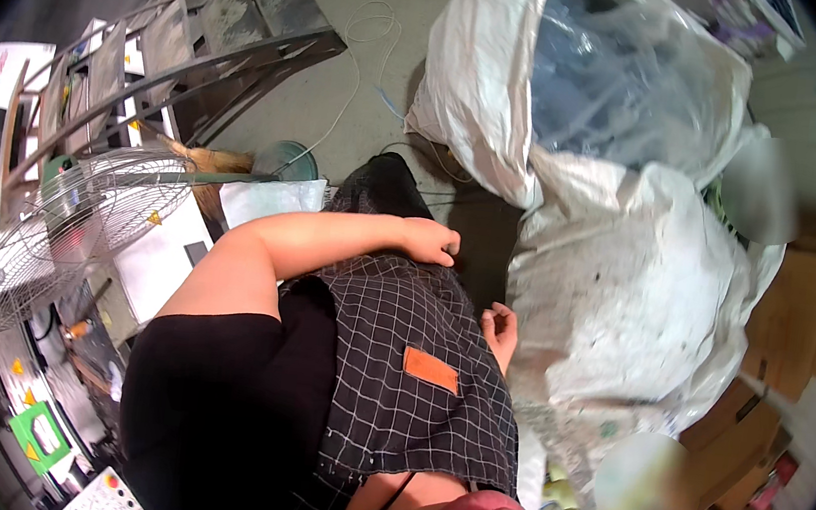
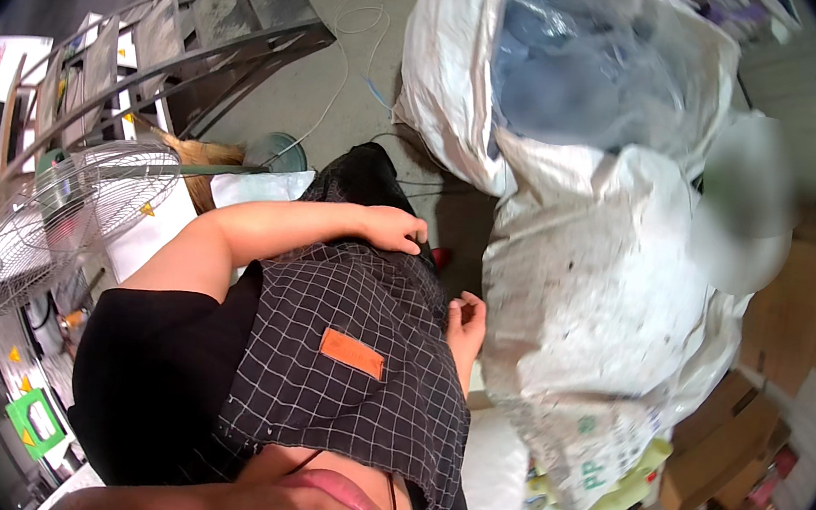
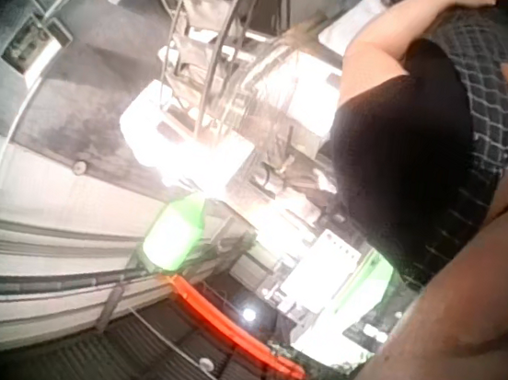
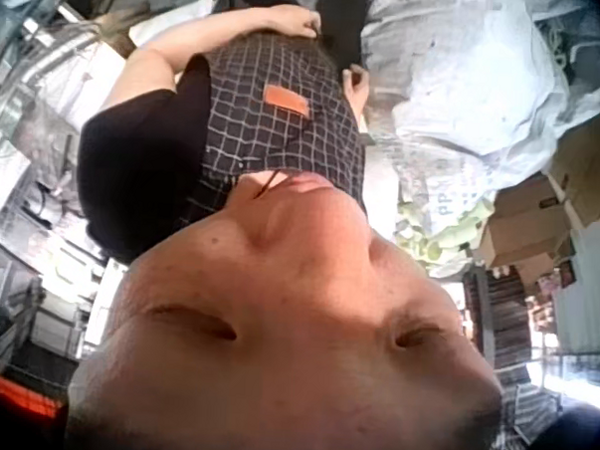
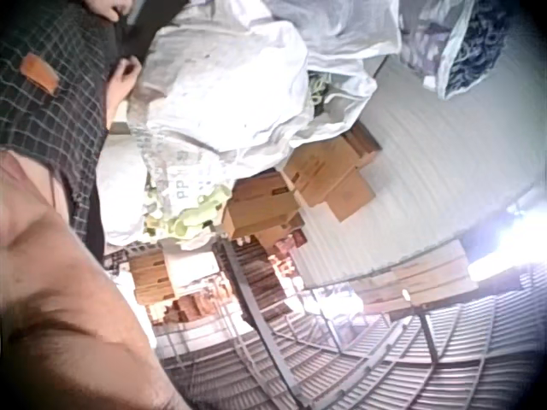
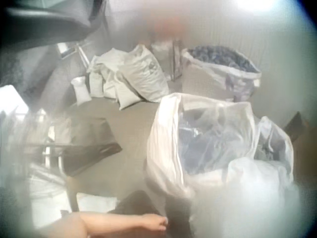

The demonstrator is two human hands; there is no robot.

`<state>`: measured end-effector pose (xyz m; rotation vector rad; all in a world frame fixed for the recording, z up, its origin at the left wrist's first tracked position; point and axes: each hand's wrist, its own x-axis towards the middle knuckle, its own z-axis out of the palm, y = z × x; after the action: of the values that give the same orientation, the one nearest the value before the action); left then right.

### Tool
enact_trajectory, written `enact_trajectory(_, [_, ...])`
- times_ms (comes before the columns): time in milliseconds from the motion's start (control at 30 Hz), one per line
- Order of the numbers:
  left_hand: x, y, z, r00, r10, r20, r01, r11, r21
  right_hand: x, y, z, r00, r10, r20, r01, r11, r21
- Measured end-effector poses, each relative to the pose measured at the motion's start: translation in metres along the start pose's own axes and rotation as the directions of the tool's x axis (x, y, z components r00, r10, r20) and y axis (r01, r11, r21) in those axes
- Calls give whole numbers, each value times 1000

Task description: The person collects white rings by hand from the floor, gathers them into a bundle, and places them into a sack. They then take a yellow plastic container and fit a green component onto its base before placing the container into a cardboard box.

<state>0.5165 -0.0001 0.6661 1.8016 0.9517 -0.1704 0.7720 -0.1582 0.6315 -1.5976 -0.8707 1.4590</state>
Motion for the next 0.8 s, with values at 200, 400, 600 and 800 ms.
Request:
enact_trajectory(200, [-24,-191,-47,909,-165,-382,275,928,252,-14,-122,27,955,-288,69,273,947,169])
enact_trajectory(400, [-33,-130,-102,795,-425,-433,520,845,123,-24,-155,-61,590,-455,-666,540,836,-93])
enact_trajectory(600, [6,45,-116,840,-169,-515,342,903,261,-52,-221,-189,319,-732,-602,644,633,-429])
enact_trajectory(800, [121,223,29,911,125,-393,-64,984,165,-101,-143,-400,304,-815,-492,306,573,-760])
